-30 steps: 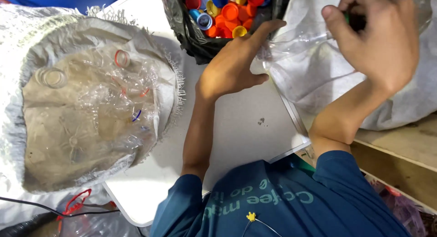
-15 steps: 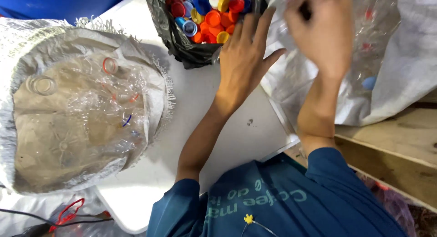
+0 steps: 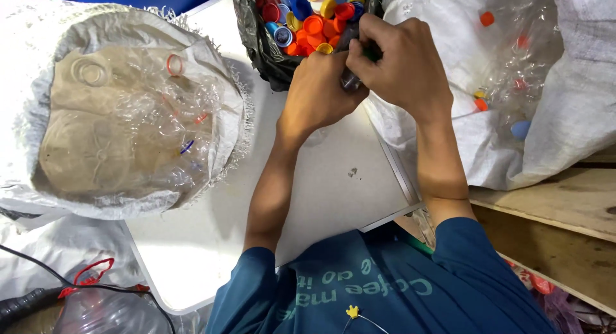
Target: The person removes plastic bottles from a large white sack, unscrews the caps by hand, and places the caps into a black bag while discarding the empty bottles back into the sack. The process is repeated for multiple bottles.
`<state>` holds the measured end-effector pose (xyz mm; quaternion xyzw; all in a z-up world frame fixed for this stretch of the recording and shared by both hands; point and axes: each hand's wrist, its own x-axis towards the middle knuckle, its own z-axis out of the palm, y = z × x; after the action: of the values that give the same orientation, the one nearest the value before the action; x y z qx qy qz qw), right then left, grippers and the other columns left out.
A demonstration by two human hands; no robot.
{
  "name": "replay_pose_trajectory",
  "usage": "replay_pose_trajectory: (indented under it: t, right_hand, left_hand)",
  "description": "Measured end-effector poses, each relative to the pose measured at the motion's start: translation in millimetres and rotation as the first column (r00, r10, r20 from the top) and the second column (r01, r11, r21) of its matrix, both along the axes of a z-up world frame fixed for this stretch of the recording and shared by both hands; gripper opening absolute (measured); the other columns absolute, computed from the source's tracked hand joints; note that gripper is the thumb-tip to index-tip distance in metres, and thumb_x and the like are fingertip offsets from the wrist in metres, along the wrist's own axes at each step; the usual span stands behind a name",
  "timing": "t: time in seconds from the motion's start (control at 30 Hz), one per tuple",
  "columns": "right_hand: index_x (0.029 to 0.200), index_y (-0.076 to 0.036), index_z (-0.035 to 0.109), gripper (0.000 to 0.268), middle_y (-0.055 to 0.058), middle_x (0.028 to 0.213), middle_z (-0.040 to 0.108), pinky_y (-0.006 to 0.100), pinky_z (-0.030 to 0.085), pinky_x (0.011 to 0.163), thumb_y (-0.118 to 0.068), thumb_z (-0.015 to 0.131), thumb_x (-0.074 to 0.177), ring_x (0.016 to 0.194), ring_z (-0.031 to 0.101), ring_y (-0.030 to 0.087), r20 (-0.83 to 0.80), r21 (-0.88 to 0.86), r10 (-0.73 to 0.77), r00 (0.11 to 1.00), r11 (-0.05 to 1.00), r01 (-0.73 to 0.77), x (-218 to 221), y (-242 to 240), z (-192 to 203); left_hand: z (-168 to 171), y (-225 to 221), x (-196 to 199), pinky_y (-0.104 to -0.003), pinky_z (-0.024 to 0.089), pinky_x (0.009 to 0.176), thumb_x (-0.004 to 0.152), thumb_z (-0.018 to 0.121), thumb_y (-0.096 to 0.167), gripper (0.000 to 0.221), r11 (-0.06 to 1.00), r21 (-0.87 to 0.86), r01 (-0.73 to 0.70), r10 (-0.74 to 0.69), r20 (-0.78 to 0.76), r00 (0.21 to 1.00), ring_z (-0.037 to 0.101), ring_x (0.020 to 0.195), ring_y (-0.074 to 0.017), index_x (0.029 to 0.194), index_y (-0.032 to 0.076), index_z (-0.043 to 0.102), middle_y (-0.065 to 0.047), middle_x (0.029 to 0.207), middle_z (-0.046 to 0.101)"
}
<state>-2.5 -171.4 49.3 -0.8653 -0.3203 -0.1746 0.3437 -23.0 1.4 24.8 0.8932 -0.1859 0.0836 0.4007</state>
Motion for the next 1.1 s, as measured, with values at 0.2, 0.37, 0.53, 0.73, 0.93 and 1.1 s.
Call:
replay_pose_trajectory:
  t: [0.2, 0.37, 0.53, 0.73, 0.93, 1.1]
  right_hand:
    - [0.087, -0.002, 0.059, 0.022, 0.016, 0.068, 0.062, 0.048, 0.047, 0.061, -0.017, 0.069, 0.101, 0.061, 0.060, 0.038, 0.032, -0.088, -0.049, 0.998, 0.995, 0.052, -0.1, 3.3, 4.3]
    - [0.089, -0.004, 0.059, 0.022, 0.015, 0.068, 0.061, 0.049, 0.047, 0.061, -0.018, 0.068, 0.104, 0.063, 0.061, 0.038, 0.067, -0.133, -0.046, 0.997, 0.990, 0.054, -7.3, -1.5, -2.2]
    - [0.091, -0.003, 0.058, 0.022, 0.015, 0.067, 0.061, 0.048, 0.045, 0.060, -0.017, 0.066, 0.105, 0.063, 0.060, 0.039, 0.059, -0.123, -0.049, 0.997, 0.991, 0.056, -7.9, 1.2, 3.1]
    - [0.090, -0.003, 0.057, 0.024, 0.014, 0.066, 0.060, 0.048, 0.044, 0.060, -0.017, 0.067, 0.106, 0.062, 0.059, 0.038, 0.101, -0.126, -0.060, 0.993, 0.989, 0.073, -7.5, 1.9, 4.1]
    - [0.090, -0.003, 0.058, 0.021, 0.014, 0.062, 0.058, 0.046, 0.043, 0.055, -0.015, 0.067, 0.104, 0.056, 0.057, 0.036, 0.034, -0.102, -0.057, 0.998, 0.993, 0.060, -5.3, 4.8, 3.9]
    - [0.088, -0.003, 0.056, 0.020, 0.013, 0.066, 0.058, 0.043, 0.045, 0.057, -0.012, 0.070, 0.098, 0.061, 0.060, 0.034, 0.092, -0.058, 0.087, 0.992, 0.995, -0.082, -3.8, 2.5, 4.7]
  left_hand:
    - [0.9, 1.6, -1.3, -0.049, 0.056, 0.064, 0.071, 0.082, 0.025, 0.030, 0.999, 0.040, -0.012, 0.010, 0.055, 0.998, 0.069, 0.070, -0.0391, 0.090, 0.004, 0.071, -0.016, 0.074, 0.072]
    - [-3.0, 0.0, -8.2, -0.049, 0.057, 0.065, 0.075, 0.082, 0.027, 0.029, 0.995, 0.088, -0.038, 0.031, 0.071, 0.997, 0.070, 0.072, -0.0379, 0.092, 0.006, 0.072, -0.014, 0.078, 0.073]
    - [7.2, 0.7, -12.0, -0.048, 0.057, 0.063, 0.073, 0.081, 0.025, 0.032, 0.997, 0.071, -0.019, 0.015, 0.051, 0.999, 0.071, 0.071, -0.0366, 0.098, 0.007, 0.072, -0.012, 0.076, 0.074]
    - [5.5, -1.1, -10.8, -0.046, 0.057, 0.063, 0.074, 0.081, 0.023, 0.033, 1.000, 0.025, -0.010, 0.008, 0.071, 0.997, 0.071, 0.070, -0.0350, 0.100, 0.007, 0.070, -0.010, 0.074, 0.073]
    - [5.2, -0.2, -6.1, -0.045, 0.058, 0.062, 0.074, 0.081, 0.024, 0.032, 0.999, 0.029, -0.018, 0.018, -0.002, 1.000, 0.071, 0.066, -0.0337, 0.097, 0.005, 0.070, -0.010, 0.071, 0.073]
    - [-20.6, 9.3, 8.8, -0.039, 0.057, 0.062, 0.076, 0.082, 0.017, 0.021, 0.974, -0.062, 0.218, -0.217, 0.015, 0.976, 0.072, 0.063, -0.0282, 0.082, 0.001, 0.071, -0.012, 0.068, 0.071]
